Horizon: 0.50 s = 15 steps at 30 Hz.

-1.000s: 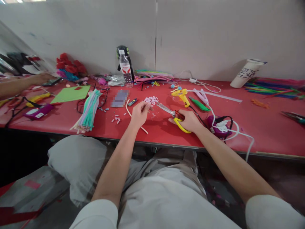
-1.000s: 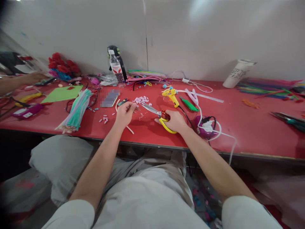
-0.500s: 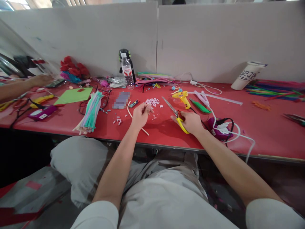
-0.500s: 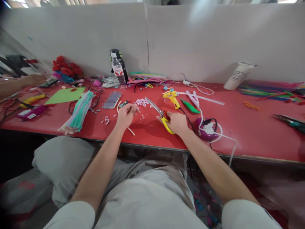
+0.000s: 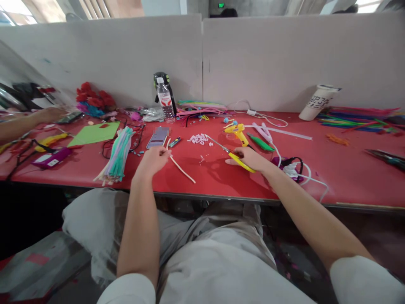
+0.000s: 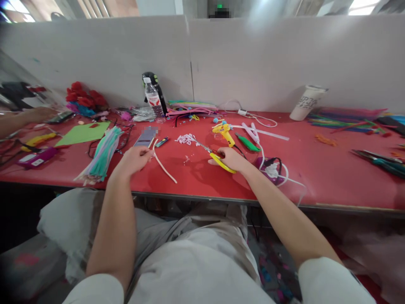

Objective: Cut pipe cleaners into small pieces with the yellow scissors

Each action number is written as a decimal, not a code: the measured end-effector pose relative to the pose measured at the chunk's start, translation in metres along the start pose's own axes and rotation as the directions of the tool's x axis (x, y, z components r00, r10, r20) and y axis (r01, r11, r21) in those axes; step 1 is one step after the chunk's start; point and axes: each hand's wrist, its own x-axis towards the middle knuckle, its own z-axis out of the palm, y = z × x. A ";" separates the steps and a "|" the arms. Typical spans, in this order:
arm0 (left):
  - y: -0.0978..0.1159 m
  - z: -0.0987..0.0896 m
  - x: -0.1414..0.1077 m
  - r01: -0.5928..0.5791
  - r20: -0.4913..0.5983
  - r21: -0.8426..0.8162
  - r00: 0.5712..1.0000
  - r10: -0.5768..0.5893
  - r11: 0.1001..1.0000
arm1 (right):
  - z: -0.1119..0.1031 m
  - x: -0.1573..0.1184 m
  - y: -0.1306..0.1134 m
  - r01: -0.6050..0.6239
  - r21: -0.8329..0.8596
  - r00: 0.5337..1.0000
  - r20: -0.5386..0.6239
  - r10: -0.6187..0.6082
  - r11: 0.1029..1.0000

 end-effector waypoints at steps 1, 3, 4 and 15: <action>-0.007 -0.006 -0.001 0.056 0.045 0.029 0.997 -0.057 0.998 | -0.002 0.003 0.000 -0.020 -0.016 1.000 -0.005 0.020 1.000; -0.019 -0.014 -0.003 0.108 0.066 0.037 0.992 -0.110 0.994 | -0.005 0.008 -0.002 -0.069 -0.056 0.998 -0.021 0.068 0.996; -0.025 -0.016 -0.002 0.117 0.055 0.027 0.991 -0.119 0.993 | -0.007 0.010 -0.003 -0.083 -0.081 0.996 -0.029 0.081 0.993; -0.026 0.001 0.007 0.122 -0.028 -0.076 0.992 -0.124 0.990 | -0.035 -0.005 -0.021 -0.112 -0.202 0.993 0.011 0.117 0.973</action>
